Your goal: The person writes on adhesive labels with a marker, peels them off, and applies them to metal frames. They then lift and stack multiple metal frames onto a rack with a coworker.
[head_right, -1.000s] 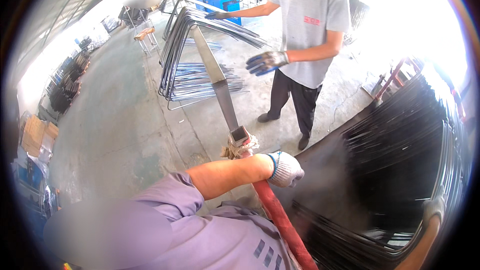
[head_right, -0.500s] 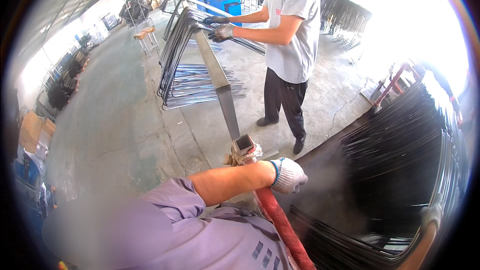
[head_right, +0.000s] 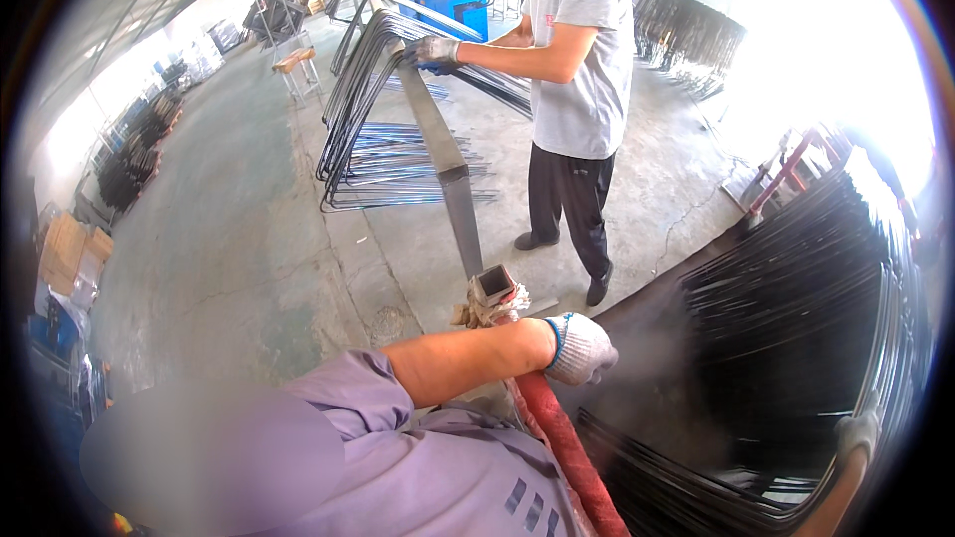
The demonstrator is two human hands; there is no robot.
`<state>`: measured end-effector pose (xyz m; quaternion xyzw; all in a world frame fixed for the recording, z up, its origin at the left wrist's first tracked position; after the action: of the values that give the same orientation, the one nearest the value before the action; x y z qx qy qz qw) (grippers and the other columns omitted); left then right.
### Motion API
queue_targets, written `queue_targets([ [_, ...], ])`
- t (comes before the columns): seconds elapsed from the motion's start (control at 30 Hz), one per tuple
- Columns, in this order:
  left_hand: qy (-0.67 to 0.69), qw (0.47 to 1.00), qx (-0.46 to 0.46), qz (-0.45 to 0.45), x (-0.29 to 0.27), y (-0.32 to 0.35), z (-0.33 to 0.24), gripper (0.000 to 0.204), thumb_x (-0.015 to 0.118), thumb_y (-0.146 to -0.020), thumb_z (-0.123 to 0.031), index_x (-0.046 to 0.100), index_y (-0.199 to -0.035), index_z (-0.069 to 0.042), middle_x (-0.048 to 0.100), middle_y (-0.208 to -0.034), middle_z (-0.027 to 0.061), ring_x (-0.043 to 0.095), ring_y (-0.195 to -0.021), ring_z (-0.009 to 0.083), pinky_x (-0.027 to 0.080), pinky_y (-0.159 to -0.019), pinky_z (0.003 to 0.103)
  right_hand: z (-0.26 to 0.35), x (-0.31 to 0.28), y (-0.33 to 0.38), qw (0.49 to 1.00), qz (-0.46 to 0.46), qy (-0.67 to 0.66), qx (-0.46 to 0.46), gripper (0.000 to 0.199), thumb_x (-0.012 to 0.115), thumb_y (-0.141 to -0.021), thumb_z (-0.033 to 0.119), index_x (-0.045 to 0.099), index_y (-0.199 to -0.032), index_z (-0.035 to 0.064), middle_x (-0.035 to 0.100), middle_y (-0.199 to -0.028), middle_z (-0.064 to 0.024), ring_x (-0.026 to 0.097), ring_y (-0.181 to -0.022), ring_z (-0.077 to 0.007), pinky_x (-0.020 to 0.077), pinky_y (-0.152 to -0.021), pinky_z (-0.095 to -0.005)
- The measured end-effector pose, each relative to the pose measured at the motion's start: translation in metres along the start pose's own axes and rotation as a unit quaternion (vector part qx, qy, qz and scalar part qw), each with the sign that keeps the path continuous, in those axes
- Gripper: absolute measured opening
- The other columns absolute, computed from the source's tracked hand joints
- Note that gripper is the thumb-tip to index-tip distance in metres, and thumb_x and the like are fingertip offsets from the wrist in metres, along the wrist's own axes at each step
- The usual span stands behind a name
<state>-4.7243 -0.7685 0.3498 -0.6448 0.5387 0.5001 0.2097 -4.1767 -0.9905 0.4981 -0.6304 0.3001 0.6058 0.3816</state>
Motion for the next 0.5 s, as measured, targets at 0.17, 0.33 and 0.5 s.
queue_targets([
  [0.17,-0.002,1.000,0.004,0.004,0.000,-0.001,0.000,0.030,0.074,-0.093,-0.029,0.079,-0.114,-0.008,0.081,-0.105,0.0177,0.077,-0.102,0.0397,0.060,-0.087,0.051,-0.021,0.013,-0.018,0.999,-0.038,0.013,-0.014,0.102,0.060,-0.078,-0.004,0.031,-0.175,0.0105,0.044,-0.169,-0.0254,0.050,-0.152,-0.0432,0.0452,-0.124,-0.0445],
  [0.33,0.012,0.999,0.036,-0.038,-0.004,0.001,-0.001,0.026,0.073,-0.089,-0.021,0.078,-0.112,-0.009,0.080,-0.101,0.0160,0.077,-0.099,0.0390,0.060,-0.086,0.050,-0.015,0.013,-0.017,0.999,-0.031,-0.010,-0.012,0.098,0.059,-0.080,-0.003,0.032,-0.174,0.0094,0.047,-0.166,-0.0260,0.054,-0.149,-0.0437,0.0470,-0.122,-0.0446],
  [0.5,0.003,0.949,0.093,-0.301,-0.021,0.036,-0.016,0.023,0.075,-0.087,-0.014,0.077,-0.110,-0.010,0.079,-0.108,0.0136,0.076,-0.103,0.0358,0.059,-0.088,0.048,-0.031,0.022,-0.030,0.998,-0.057,0.011,-0.029,0.093,0.057,-0.083,-0.004,0.034,-0.173,0.0078,0.050,-0.163,-0.0265,0.060,-0.142,-0.0423,0.0499,-0.118,-0.0439],
])
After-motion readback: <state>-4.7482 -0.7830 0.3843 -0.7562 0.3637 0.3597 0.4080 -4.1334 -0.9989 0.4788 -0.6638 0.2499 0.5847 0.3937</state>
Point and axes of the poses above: each hand's wrist, its own y-axis away from the middle knuckle, its own x-axis out of the palm, z = x × y, the point moved 1 cm from there along -y, towards the middle knuckle
